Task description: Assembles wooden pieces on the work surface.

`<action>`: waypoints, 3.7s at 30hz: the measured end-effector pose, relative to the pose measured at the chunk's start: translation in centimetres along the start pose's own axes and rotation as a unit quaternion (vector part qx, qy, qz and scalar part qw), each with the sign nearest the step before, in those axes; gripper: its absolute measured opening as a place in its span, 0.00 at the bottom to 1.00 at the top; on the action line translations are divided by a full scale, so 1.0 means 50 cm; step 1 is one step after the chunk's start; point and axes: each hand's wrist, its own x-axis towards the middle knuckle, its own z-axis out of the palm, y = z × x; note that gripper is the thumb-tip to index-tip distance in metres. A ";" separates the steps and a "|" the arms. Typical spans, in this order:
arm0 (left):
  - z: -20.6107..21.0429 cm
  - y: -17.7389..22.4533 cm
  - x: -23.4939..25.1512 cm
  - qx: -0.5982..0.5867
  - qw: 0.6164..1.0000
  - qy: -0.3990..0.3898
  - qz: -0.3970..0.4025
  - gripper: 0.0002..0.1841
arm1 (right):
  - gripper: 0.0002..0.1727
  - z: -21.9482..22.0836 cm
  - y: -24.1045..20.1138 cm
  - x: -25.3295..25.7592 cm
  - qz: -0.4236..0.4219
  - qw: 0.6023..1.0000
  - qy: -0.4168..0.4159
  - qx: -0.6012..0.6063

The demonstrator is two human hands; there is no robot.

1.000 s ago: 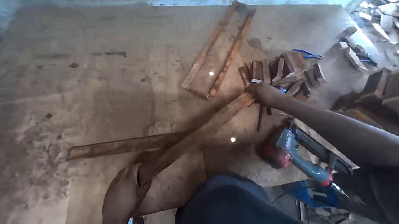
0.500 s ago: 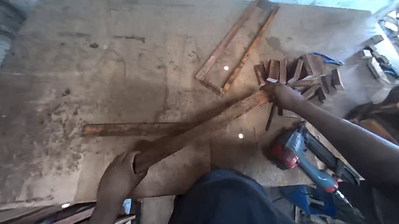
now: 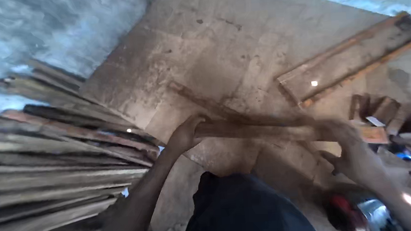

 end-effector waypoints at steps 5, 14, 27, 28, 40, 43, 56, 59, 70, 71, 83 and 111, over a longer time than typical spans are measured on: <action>-0.003 -0.005 0.008 -0.028 0.999 0.019 0.014 0.37 | 0.41 0.100 -0.209 0.053 -0.072 0.994 -0.017 0.077; 0.038 -0.100 0.017 -0.145 0.971 0.060 0.181 0.45 | 0.43 0.266 -0.486 0.163 -0.074 0.996 -0.020 0.046; 0.091 -0.166 0.075 -0.361 0.888 0.032 0.283 0.38 | 0.35 0.317 -0.575 0.199 0.016 1.000 0.004 -0.008; 0.091 -0.168 0.074 -0.355 0.891 0.031 0.283 0.38 | 0.34 0.318 -0.576 0.200 0.020 1.000 0.007 -0.010; 0.109 -0.218 0.079 -0.317 0.892 0.085 0.310 0.34 | 0.34 0.310 -0.589 0.214 0.037 0.999 -0.002 -0.010; 0.106 -0.217 0.084 -0.334 0.876 0.114 0.330 0.34 | 0.33 0.308 -0.588 0.216 0.039 0.999 -0.010 -0.012; 0.082 -0.227 0.066 -0.360 0.891 0.033 0.274 0.32 | 0.34 0.310 -0.588 0.222 0.043 0.999 -0.019 -0.006; 0.088 -0.228 0.071 -0.383 0.879 0.031 0.282 0.31 | 0.34 0.311 -0.589 0.222 0.043 0.999 -0.022 -0.004; 0.085 -0.223 0.062 -0.390 0.882 0.036 0.262 0.33 | 0.34 0.306 -0.593 0.225 0.046 0.999 -0.026 0.005; 0.087 -0.224 0.062 -0.395 0.879 0.035 0.263 0.33 | 0.33 0.306 -0.593 0.225 0.046 0.999 -0.026 0.005; 0.093 -0.219 0.057 -0.385 0.882 0.065 0.264 0.32 | 0.33 0.308 -0.592 0.225 0.043 0.999 -0.025 0.003; 0.088 -0.226 0.069 -0.385 0.880 0.049 0.274 0.31 | 0.35 0.303 -0.592 0.232 0.036 0.998 -0.039 -0.028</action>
